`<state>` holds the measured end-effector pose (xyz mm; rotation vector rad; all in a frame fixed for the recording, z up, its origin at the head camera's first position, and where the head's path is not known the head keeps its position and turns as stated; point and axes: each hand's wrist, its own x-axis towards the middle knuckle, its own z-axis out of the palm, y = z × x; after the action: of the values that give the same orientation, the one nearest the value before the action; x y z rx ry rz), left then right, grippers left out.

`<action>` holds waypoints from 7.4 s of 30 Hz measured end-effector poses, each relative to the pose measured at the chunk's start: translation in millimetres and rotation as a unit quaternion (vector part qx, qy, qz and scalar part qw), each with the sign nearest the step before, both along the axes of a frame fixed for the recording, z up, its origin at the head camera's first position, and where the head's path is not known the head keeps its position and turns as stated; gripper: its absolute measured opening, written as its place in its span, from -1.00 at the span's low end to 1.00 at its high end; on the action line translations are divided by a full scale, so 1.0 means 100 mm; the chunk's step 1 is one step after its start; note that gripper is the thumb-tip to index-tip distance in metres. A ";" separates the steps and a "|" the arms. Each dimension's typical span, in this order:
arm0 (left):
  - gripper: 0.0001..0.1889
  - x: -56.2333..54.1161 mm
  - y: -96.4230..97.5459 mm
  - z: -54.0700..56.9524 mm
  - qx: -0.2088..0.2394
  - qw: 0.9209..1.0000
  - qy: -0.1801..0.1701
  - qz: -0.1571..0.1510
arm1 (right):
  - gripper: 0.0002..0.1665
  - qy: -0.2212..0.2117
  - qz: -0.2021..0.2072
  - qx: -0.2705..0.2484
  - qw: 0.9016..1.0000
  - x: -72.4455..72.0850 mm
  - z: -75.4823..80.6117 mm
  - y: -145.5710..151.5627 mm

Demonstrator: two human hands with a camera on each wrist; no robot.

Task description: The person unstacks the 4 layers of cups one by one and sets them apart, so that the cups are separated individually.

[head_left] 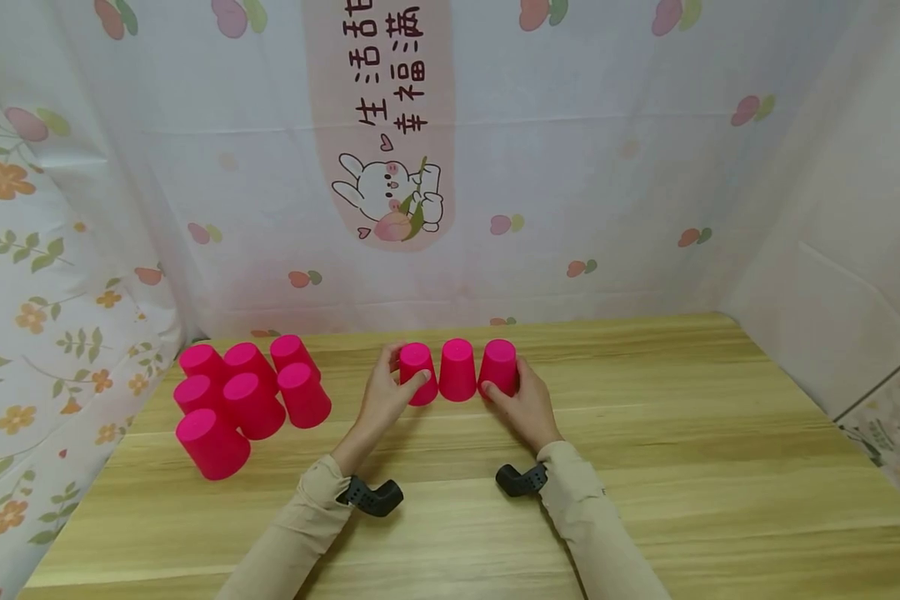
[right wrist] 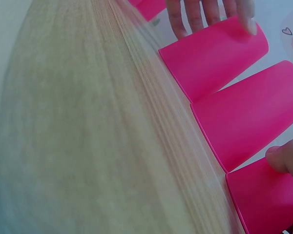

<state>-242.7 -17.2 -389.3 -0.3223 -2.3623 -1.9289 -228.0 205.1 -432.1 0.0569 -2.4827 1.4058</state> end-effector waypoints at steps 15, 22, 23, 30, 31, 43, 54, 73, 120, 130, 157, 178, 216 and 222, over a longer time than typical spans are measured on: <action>-0.47 0.02 0.00 0.00 -0.026 0.999 0.011 0.022 | -0.41 -0.003 -0.001 0.007 1.000 0.02 0.02 -0.01; -0.46 0.01 -0.01 0.01 -0.024 0.999 0.005 0.023 | -0.39 -0.001 -0.001 0.003 1.000 0.02 0.02 0.00; -0.46 0.01 -0.01 0.01 -0.023 0.999 0.004 0.023 | -0.39 -0.001 -0.001 0.002 1.000 0.02 0.02 -0.01; -0.46 0.07 -0.09 0.04 -0.002 1.000 0.002 0.025 | -0.38 0.011 0.009 -0.008 1.000 -0.01 0.01 -0.02; -0.45 0.09 -0.11 0.05 -0.001 1.000 -0.001 0.024 | -0.38 0.012 0.010 -0.007 1.000 -0.01 0.01 -0.02; -0.42 0.42 -0.50 0.29 -0.067 0.997 -0.008 -0.027 | -0.42 0.006 -0.002 0.002 1.000 0.01 0.01 0.00; -0.45 0.80 -1.09 0.53 -0.216 0.972 0.089 -0.032 | -0.47 0.006 -0.005 0.008 1.000 -0.01 0.02 0.02; -0.39 0.99 -1.62 0.55 -0.331 0.925 0.173 0.068 | -0.41 0.002 0.002 -0.004 1.000 0.01 0.00 -0.01; -0.37 0.89 -1.75 0.31 -0.369 0.899 0.210 0.110 | -0.44 -0.001 0.000 -0.003 1.000 0.01 0.00 -0.02; -0.33 0.94 -1.66 0.34 -0.370 0.884 0.253 0.132 | -0.43 0.004 0.004 -0.004 1.000 0.01 0.00 0.00; -0.51 0.62 -0.62 0.46 -0.311 0.915 0.259 -0.005 | -0.44 0.006 -0.002 -0.003 1.000 0.00 0.00 0.00; -0.40 0.09 0.22 0.29 -0.241 0.959 0.148 -0.032 | -0.40 -0.005 -0.002 0.000 1.000 0.01 0.02 -0.01; -0.42 -0.05 0.37 0.33 -0.211 0.972 0.079 -0.059 | -0.43 -0.003 0.007 0.011 1.000 -0.02 0.01 0.02; -0.38 0.04 0.29 0.46 -0.215 0.971 0.090 -0.061 | -0.42 -0.001 -0.001 0.012 1.000 -0.02 0.00 0.02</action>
<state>-238.5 11.5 -343.0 -0.6520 -2.6647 -1.3363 -230.0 207.5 -432.1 0.0581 -2.5003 1.3764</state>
